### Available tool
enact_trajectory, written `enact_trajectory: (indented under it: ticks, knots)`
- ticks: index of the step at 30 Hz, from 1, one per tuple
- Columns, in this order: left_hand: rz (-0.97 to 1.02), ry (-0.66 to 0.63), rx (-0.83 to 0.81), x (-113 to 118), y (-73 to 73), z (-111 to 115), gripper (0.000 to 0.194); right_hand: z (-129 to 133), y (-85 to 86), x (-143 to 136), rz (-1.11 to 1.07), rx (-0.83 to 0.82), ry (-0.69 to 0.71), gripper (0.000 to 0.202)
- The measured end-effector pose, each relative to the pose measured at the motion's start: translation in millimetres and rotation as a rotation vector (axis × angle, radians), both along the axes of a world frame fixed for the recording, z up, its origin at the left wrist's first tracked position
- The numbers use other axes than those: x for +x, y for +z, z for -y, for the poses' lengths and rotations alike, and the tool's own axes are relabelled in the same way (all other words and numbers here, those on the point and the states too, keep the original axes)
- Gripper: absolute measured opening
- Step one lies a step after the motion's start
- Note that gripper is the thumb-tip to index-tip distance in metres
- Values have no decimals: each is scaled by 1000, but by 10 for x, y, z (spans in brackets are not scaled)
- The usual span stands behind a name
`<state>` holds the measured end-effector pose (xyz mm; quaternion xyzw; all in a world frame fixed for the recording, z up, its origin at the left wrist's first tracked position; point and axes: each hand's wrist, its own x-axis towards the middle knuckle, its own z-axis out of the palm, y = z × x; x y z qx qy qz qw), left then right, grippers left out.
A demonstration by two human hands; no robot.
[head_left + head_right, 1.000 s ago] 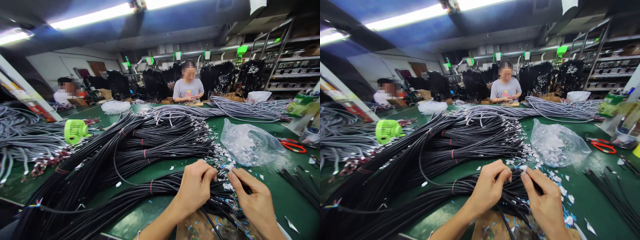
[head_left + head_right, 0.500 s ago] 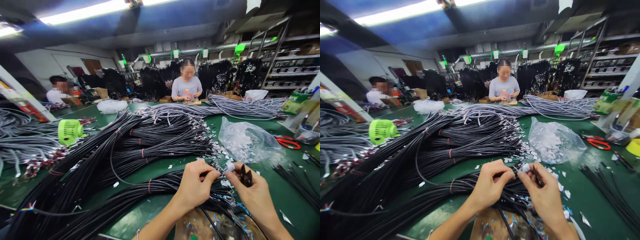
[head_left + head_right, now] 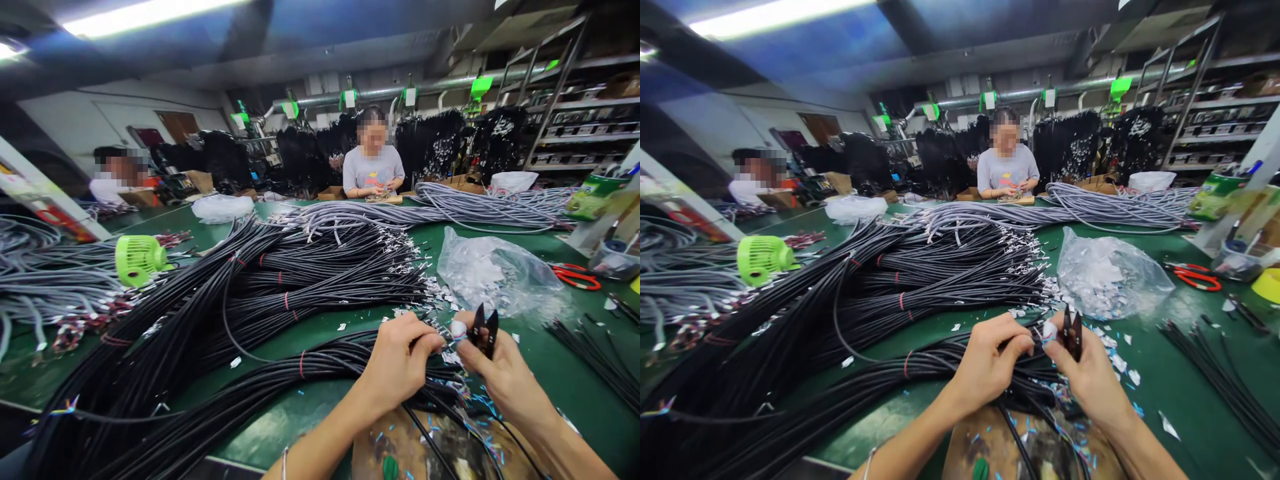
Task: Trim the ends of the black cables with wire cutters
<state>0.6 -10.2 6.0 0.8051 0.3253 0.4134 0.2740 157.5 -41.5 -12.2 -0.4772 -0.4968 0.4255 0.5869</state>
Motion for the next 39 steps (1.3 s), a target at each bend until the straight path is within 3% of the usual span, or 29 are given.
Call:
enact_trajectory:
  ticks: [2,4,9,15,18,24,30,32,36,39]
  knots:
    - [-38,25,15,17,-21,28,28,-22,-4,1,72,56,-136,30]
    - [-41,53,29,30,-41,41,29,-25,-18,-25,51,47,-168,31]
    - [51,81,-13,44,-49,28,31,23,-35,-88,-72,-51,81,30]
    - [27,37,-47,41,-22,52,33,-63,-25,101,129,98,-324,30]
    - [57,33,-79,24,-4,51,37,-89,25,199,100,97,-385,30]
    - [25,42,-70,22,-1,52,35,-21,87,125,281,77,-165,26]
    - [36,-2,-68,24,-24,9,33,-9,0,5,190,51,-53,32]
    - [36,-13,-101,37,-35,15,36,-10,-16,-8,283,109,-108,27]
    - [-13,18,-149,83,-51,83,41,18,-67,-2,725,423,-403,9]
    - [-8,44,-174,83,-40,97,42,42,-96,-5,871,526,-468,8]
